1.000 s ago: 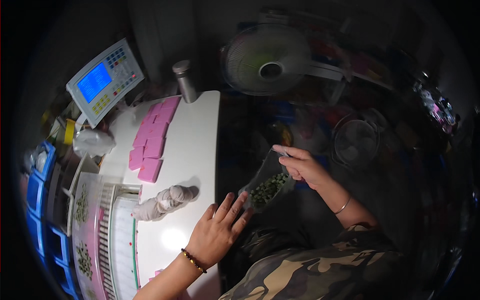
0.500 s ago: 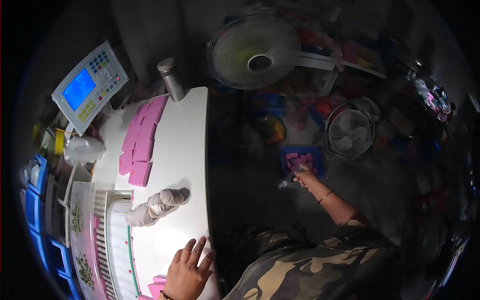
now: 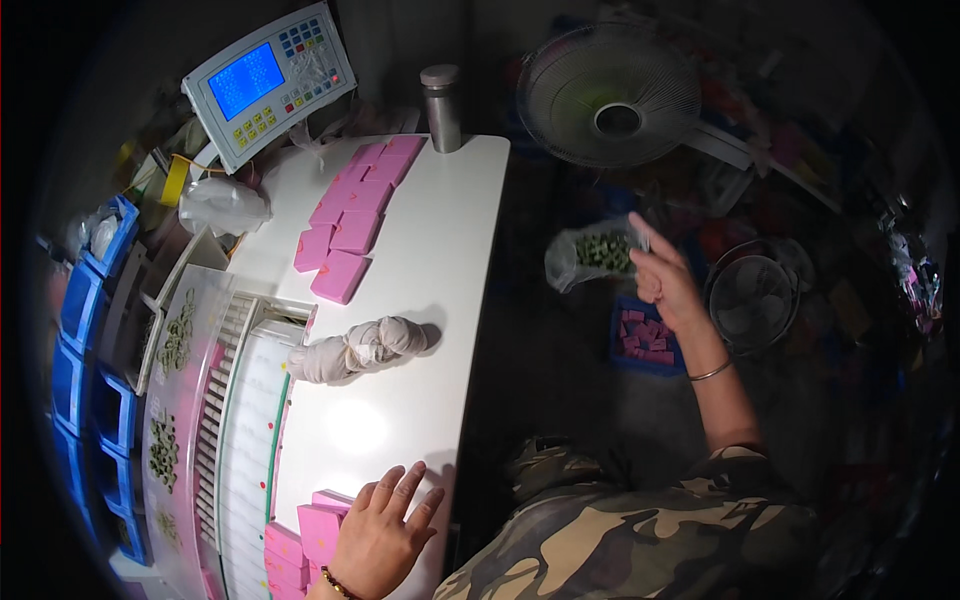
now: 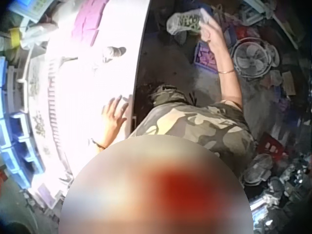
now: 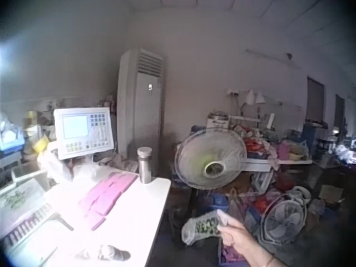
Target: The recorder is assembling small decorative items by placing green components into pink molds and then bagging the finished results.
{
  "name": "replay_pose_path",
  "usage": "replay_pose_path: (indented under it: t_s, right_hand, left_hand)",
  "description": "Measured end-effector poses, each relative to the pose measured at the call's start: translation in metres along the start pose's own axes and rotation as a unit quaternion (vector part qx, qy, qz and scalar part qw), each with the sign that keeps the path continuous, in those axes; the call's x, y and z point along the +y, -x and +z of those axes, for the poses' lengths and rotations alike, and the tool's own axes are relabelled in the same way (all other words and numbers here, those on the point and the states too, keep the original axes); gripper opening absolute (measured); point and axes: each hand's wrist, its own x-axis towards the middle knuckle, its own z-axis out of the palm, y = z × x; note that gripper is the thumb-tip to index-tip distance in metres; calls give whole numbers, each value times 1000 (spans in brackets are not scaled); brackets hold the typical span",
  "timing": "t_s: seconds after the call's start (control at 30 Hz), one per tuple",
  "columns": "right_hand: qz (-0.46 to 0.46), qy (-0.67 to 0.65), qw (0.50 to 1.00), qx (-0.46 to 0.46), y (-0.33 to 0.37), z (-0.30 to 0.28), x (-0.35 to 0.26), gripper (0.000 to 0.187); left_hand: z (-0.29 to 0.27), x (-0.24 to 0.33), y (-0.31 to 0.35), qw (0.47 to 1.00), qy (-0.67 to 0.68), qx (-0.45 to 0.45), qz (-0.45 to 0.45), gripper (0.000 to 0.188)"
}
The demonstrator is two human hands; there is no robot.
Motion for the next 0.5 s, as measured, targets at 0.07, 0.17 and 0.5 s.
replay_pose_path:
  t_s: [0.07, 0.17, 0.5]
  right_hand:
    - [-27, 23, 999, -24, 2, 17, -25, 57]
    - [-55, 42, 995, -75, 6, 37, -55, 56]
    - [18, 94, 952, -289, 36, 79, -83, 57]
  left_hand:
    - [1, 0, 3, 1000, 5, 0, -7, 50]
    - [1, 2, 8, 1000, 13, -3, -21, 51]
    - [-1, 7, 11, 999, 18, -12, -34, 52]
